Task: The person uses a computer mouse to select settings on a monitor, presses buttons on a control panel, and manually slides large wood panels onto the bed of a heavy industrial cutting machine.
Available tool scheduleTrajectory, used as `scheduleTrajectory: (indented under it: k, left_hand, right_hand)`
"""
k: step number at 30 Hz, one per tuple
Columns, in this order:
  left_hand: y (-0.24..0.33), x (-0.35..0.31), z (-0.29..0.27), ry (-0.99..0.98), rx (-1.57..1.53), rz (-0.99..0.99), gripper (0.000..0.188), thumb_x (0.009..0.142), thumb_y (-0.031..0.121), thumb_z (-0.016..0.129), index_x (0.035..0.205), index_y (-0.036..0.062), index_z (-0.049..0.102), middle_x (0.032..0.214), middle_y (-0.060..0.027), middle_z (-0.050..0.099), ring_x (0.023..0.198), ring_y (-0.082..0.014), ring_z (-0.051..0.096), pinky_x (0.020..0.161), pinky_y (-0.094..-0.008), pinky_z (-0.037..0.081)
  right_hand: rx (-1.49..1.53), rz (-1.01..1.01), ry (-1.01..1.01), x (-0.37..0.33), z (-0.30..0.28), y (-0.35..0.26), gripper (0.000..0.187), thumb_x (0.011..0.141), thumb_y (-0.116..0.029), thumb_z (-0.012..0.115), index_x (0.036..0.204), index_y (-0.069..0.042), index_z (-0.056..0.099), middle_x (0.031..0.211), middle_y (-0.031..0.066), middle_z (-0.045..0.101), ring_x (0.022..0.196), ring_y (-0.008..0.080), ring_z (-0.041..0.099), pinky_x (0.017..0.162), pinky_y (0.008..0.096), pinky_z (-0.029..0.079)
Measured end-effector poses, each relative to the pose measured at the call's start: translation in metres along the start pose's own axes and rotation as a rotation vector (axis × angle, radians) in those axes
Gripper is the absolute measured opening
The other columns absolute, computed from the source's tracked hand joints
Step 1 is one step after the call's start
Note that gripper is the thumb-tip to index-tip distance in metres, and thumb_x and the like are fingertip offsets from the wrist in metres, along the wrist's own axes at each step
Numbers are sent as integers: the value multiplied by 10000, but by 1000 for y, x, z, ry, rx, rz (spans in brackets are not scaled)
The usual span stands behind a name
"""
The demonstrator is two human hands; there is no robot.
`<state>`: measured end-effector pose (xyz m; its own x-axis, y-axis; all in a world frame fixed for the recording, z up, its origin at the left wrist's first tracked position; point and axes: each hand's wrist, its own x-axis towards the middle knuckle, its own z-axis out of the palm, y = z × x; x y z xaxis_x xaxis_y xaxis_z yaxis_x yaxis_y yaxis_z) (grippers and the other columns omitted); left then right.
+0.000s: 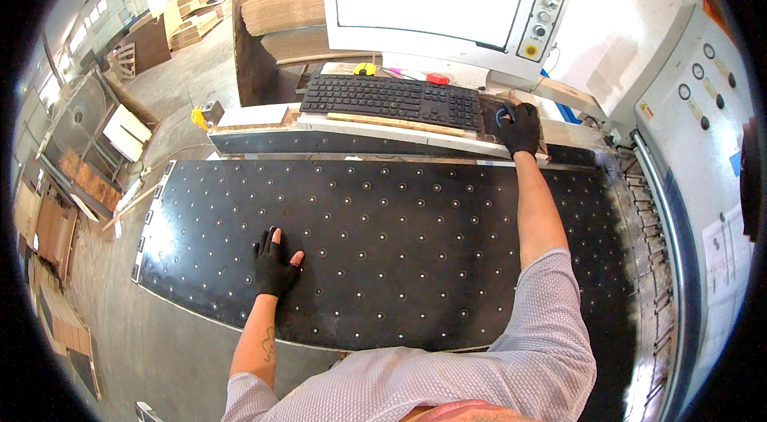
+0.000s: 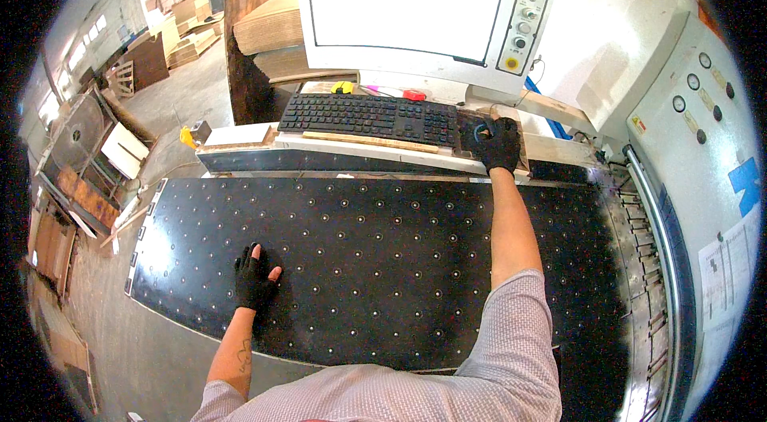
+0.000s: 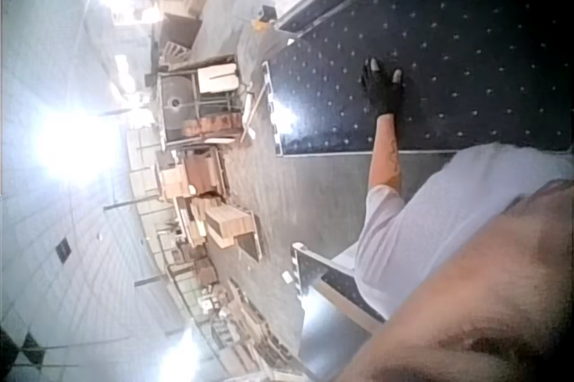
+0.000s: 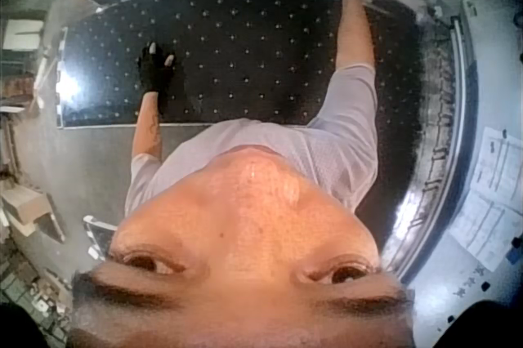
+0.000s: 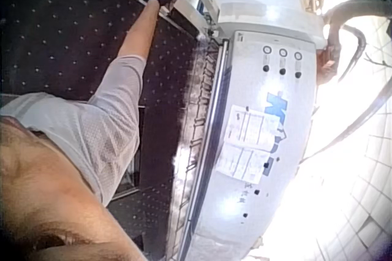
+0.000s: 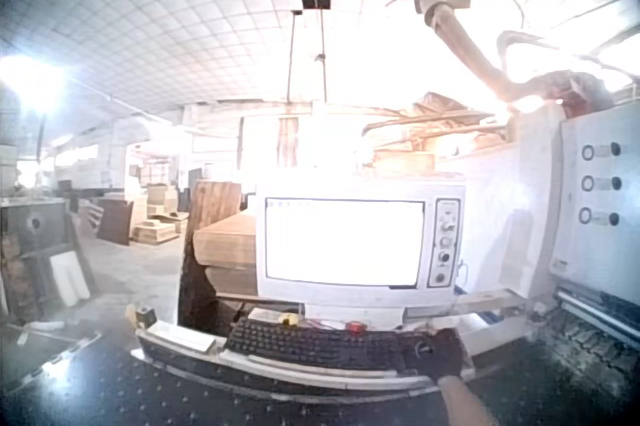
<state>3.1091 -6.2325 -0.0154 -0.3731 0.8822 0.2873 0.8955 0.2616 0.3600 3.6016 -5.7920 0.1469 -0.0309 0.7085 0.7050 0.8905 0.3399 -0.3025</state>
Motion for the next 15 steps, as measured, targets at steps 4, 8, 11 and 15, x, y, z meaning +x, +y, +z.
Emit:
scheduleTrajectory:
  k: [4, 8, 11, 15]
  left_hand:
    - [6, 3, -2, -28, -56, -25, 845, 888, 525, 743, 1506, 15, 475, 1560, -219, 501, 1506, -401, 390, 1258, -551, 228]
    - [2, 1, -1, -22, -38, -18, 848, 881, 513, 751, 1516, 28, 466, 1561, -219, 499, 1505, -401, 388, 1259, -551, 226]
    - [3, 0, -3, -19, -22, -22, 852, 880, 510, 753, 1521, 31, 458, 1560, -221, 500, 1505, -400, 388, 1258, -550, 227]
    - [2, 2, -2, -7, 5, 2, 859, 883, 509, 749, 1528, 30, 443, 1556, -219, 503, 1503, -395, 392, 1252, -555, 235]
  right_hand:
    - [58, 15, -17, 0, 0, 6, 567, 853, -186, 734, 1404, -133, 613, 1231, 195, 629, 1174, 390, 600, 998, 480, 510]
    - [75, 19, 66, -2, 7, 5, 487, 821, -169, 730, 1297, -94, 657, 1222, 217, 625, 1146, 423, 607, 1006, 500, 501]
    - [54, 17, -5, 0, 0, 1, 492, 818, -179, 746, 1293, -86, 658, 1231, 215, 619, 1148, 422, 607, 1005, 496, 502]
    - [63, 23, 2, 0, -1, 1, 451, 837, -183, 737, 1275, -94, 677, 1222, 216, 623, 1146, 422, 607, 1005, 491, 504]
